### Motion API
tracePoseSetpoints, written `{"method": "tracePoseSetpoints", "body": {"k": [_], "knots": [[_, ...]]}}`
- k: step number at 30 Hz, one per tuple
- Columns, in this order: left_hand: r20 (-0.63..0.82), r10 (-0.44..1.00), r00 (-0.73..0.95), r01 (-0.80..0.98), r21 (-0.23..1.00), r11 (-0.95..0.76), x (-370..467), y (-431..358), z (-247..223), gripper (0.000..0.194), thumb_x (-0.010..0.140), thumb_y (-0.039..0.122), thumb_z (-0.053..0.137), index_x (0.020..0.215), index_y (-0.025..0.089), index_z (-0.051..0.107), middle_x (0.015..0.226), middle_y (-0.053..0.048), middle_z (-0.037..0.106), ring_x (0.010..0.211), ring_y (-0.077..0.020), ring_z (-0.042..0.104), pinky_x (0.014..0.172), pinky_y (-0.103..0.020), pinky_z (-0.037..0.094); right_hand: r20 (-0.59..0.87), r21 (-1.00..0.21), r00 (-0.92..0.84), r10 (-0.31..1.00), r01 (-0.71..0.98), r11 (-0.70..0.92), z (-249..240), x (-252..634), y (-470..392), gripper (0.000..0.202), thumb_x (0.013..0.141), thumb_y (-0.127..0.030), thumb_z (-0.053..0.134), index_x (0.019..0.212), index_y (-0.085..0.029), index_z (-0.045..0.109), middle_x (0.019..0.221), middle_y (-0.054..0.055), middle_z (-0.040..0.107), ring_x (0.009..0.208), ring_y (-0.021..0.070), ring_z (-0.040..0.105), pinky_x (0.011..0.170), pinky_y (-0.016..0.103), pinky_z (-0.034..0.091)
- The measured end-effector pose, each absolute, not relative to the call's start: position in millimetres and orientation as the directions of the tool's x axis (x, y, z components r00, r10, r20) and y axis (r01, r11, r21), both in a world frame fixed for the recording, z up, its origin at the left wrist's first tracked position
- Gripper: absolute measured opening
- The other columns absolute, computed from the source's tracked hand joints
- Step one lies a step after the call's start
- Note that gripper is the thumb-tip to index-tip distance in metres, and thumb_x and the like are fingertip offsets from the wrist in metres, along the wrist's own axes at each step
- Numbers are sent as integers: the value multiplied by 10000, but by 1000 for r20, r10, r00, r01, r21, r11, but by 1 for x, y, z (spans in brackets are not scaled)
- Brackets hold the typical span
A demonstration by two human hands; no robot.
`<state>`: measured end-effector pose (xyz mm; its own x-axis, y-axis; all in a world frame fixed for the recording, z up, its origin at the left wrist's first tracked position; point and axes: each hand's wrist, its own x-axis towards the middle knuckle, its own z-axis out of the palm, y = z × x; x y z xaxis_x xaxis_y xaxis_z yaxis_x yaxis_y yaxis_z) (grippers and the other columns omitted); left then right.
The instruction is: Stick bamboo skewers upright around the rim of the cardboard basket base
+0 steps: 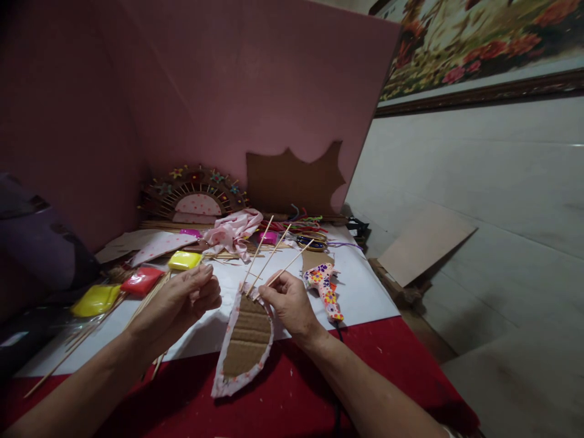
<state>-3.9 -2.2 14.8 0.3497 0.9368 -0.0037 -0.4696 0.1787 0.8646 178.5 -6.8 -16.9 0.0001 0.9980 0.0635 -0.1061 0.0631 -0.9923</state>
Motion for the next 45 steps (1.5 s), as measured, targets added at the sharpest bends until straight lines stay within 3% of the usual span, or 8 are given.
{"method": "tracePoseSetpoints", "body": {"k": [11, 21, 27, 32, 35, 40, 45], "knots": [[-4, 939, 344, -530, 825, 197, -6, 0, 12, 204, 755, 181, 606, 626, 169, 448, 491, 46, 503, 408, -54, 385, 475, -190, 336, 62, -990, -3, 998, -126, 61, -17, 178, -7, 187, 615, -263, 677, 591, -170, 516, 516, -34, 550, 474, 101, 463, 479, 224, 349], [-32, 917, 397, -489, 838, 241, -7, 0, 12, 318, 862, 314, 415, 587, 164, 466, 417, 41, 437, 367, -63, 307, 436, -205, 292, 62, -990, 3, 998, -125, 62, -17, 178, -7, 172, 627, -246, 671, 601, -168, 519, 524, -31, 555, 484, 99, 463, 478, 221, 348], [-19, 924, 383, -458, 864, 208, -8, 2, 10, 176, 808, 128, 488, 638, 127, 529, 595, -1, 523, 474, -65, 413, 517, -201, 346, 73, -991, 12, 997, -109, 74, -17, 178, -6, 174, 633, -238, 669, 600, -164, 515, 521, -33, 546, 487, 95, 460, 482, 219, 345], [-12, 935, 354, -454, 872, 183, -7, 2, 8, 70, 729, 73, 548, 682, 111, 583, 628, -14, 542, 506, -74, 447, 525, -195, 357, 69, -989, 10, 998, -132, 70, -17, 178, -7, 182, 628, -242, 673, 602, -167, 510, 523, -36, 549, 483, 95, 463, 483, 219, 348], [-7, 952, 306, -457, 876, 153, -7, 5, 7, 112, 657, 21, 562, 705, 112, 606, 633, -16, 563, 523, -79, 465, 523, -187, 359, 69, -988, 12, 998, -139, 70, -17, 178, -6, 182, 626, -246, 673, 600, -166, 512, 519, -40, 544, 479, 92, 462, 472, 213, 345], [40, 978, 207, -470, 881, 64, -10, 9, 7, 144, 684, 104, 510, 563, 126, 584, 565, -14, 556, 539, -98, 468, 507, -196, 370, 66, -988, 24, 998, -142, 69, -16, 178, -7, 187, 618, -247, 678, 593, -163, 513, 507, -44, 542, 462, 88, 458, 459, 208, 340], [14, 977, 213, -425, 902, 79, -10, 6, 9, 127, 739, 166, 534, 668, 113, 625, 514, 11, 546, 454, -71, 428, 455, -191, 351, 61, -986, 18, 998, -152, 63, -16, 178, -7, 188, 616, -251, 680, 601, -166, 514, 518, -37, 552, 471, 92, 463, 464, 211, 342]]}}
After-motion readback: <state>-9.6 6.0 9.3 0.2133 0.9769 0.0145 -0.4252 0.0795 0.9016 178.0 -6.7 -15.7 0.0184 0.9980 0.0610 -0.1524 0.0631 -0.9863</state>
